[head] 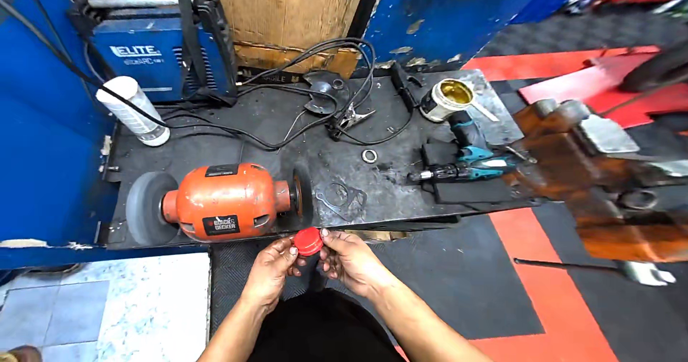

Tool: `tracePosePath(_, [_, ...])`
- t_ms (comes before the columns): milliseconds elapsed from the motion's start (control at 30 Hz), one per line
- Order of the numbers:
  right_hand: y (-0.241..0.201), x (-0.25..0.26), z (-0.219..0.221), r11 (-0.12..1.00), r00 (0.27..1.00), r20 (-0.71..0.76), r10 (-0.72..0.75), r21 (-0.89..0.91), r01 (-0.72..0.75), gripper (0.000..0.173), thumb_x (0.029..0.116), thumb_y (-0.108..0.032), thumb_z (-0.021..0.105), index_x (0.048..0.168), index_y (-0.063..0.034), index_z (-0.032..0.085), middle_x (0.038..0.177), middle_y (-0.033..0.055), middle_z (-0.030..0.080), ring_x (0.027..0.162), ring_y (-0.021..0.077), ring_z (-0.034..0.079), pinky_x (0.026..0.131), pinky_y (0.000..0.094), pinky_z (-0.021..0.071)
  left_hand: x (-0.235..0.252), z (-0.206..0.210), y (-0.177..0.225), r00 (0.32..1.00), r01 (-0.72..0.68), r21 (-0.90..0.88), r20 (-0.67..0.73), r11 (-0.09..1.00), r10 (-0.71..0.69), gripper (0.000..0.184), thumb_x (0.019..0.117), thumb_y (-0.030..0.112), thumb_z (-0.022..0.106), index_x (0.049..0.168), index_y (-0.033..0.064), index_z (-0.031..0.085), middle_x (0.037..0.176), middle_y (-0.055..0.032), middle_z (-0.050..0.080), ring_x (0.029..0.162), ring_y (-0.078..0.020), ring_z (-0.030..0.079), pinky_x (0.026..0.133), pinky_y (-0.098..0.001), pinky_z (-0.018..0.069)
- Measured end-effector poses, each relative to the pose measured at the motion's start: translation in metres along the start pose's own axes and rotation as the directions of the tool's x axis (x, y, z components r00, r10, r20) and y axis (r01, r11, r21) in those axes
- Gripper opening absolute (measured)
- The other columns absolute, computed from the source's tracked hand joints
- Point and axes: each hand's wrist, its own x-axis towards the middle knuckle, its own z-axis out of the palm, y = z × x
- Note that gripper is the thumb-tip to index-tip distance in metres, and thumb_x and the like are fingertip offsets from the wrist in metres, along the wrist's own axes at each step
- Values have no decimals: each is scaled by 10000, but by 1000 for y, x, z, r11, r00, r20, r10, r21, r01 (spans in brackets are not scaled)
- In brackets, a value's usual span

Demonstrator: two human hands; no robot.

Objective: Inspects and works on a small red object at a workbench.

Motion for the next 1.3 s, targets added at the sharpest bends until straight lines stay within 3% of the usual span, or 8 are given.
tracePosePath(200, [-17,-5,1,990,994,70,-82,-107,89,294,1075,-258,548,988,0,661,750,119,670,552,143,615,484,252,514,7,8,-2,1000,7,-170,27,985,-3,266,1020,58,563,1256,-17,661,994,-169,701,774,-186,669,702,-336,584])
tracePosePath(333, [-19,-10,5,988,989,130,-74,-124,90,182,1043,-159,594,980,6,637,783,133,681,589,153,640,527,262,544,11,3,-10,999,18,-247,43,969,-8,253,1035,66,529,1228,3,680,984,-157,697,761,-176,656,704,-338,578])
tracePosePath(733, [-17,-17,22,943,963,97,-252,-201,267,143,1014,-126,631,991,11,664,777,158,683,595,177,649,549,283,565,24,6,-13,989,85,-349,142,933,-37,253,1049,102,497,1177,22,699,929,-148,704,756,-188,669,724,-362,582])
tracePosePath(1200, [-7,-14,18,962,969,128,-211,-150,229,151,1014,-131,613,1027,16,648,794,155,690,637,189,679,593,307,593,18,-1,-11,995,54,-331,92,942,-25,252,1033,91,526,1204,15,695,946,-147,700,745,-165,648,704,-336,570])
tracePosePath(1300, [-2,-13,9,984,976,156,-150,-69,162,171,1038,-147,562,1040,4,643,815,149,696,670,188,691,625,317,601,14,-5,-10,998,-26,-279,53,960,43,239,999,78,610,1210,7,696,948,-142,691,721,-145,630,678,-307,560])
